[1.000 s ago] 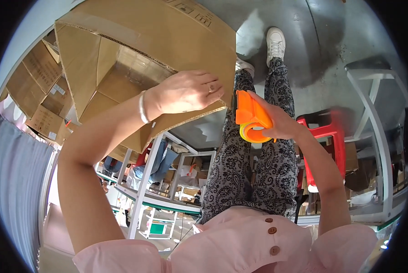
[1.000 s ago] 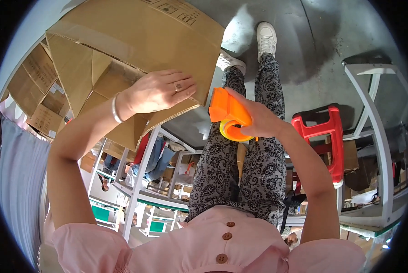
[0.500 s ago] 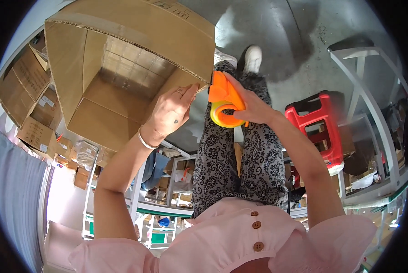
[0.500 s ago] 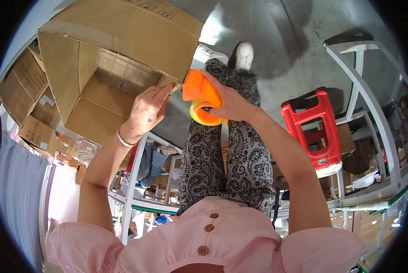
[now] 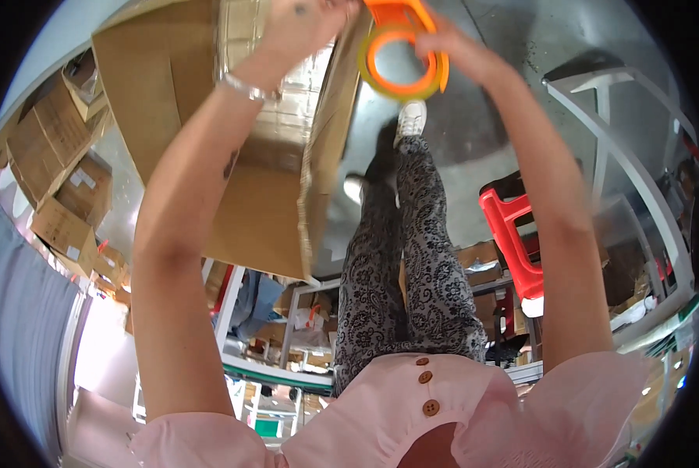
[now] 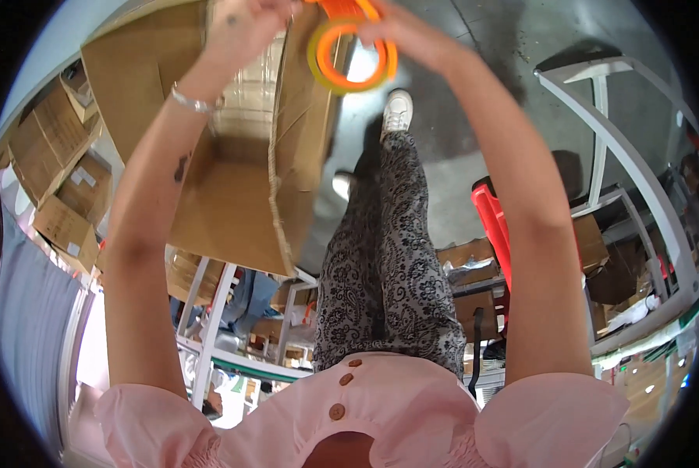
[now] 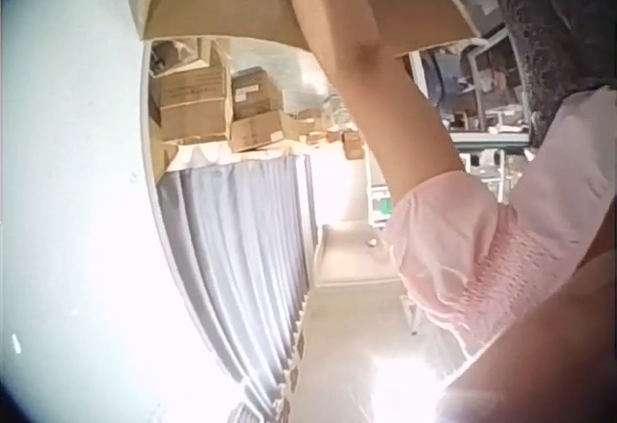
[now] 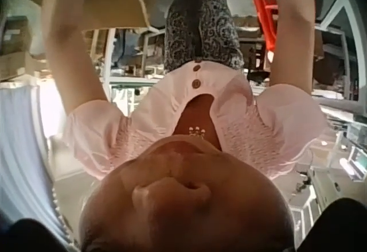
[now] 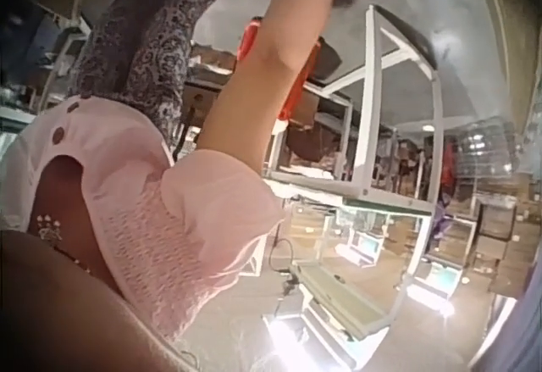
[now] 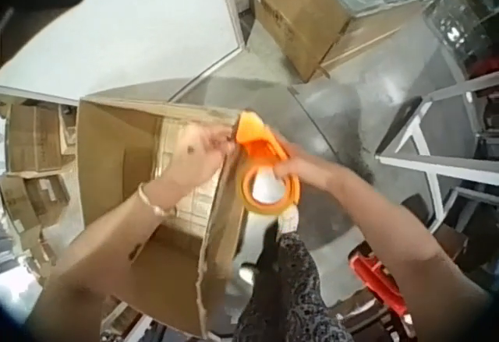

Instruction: Packing large transparent plastic trays into a cardboard box and sealing it with a tape dispenser.

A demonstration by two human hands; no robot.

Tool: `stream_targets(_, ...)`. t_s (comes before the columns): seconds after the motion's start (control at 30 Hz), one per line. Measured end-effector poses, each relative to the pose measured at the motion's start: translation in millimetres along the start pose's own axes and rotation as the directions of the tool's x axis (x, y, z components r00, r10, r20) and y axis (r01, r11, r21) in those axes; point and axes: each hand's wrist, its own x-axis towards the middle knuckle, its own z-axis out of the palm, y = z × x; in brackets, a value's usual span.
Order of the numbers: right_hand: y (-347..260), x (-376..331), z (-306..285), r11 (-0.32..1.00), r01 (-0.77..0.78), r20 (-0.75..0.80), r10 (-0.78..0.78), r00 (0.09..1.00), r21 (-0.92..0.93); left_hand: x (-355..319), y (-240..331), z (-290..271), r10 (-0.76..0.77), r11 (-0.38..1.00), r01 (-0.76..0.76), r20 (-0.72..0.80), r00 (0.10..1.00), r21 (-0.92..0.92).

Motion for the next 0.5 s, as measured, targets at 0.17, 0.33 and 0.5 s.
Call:
stream_targets(0.17, -67, 28, -45, 0.936, 0.163, -0.172, -0.114, 0.979, 0.311, 93, -19, 5, -0.370, 0.682, 0.334, 0.086, 0.925, -0.651)
stream_targets(0.33, -61, 12, -92, 0.995, 0.069, -0.130, -0.059, 0.990, 0.073, 149, 9, -22, 0.256, 0.122, 0.636, 0.643, 0.721, -0.762)
stream_targets(0.5, -41, -17, -104, 0.953, -0.021, -0.196, 0.084, 0.977, 0.301, 205, 37, 45, -0.476, 0.822, 0.482, 0.098, 0.874, -0.302)
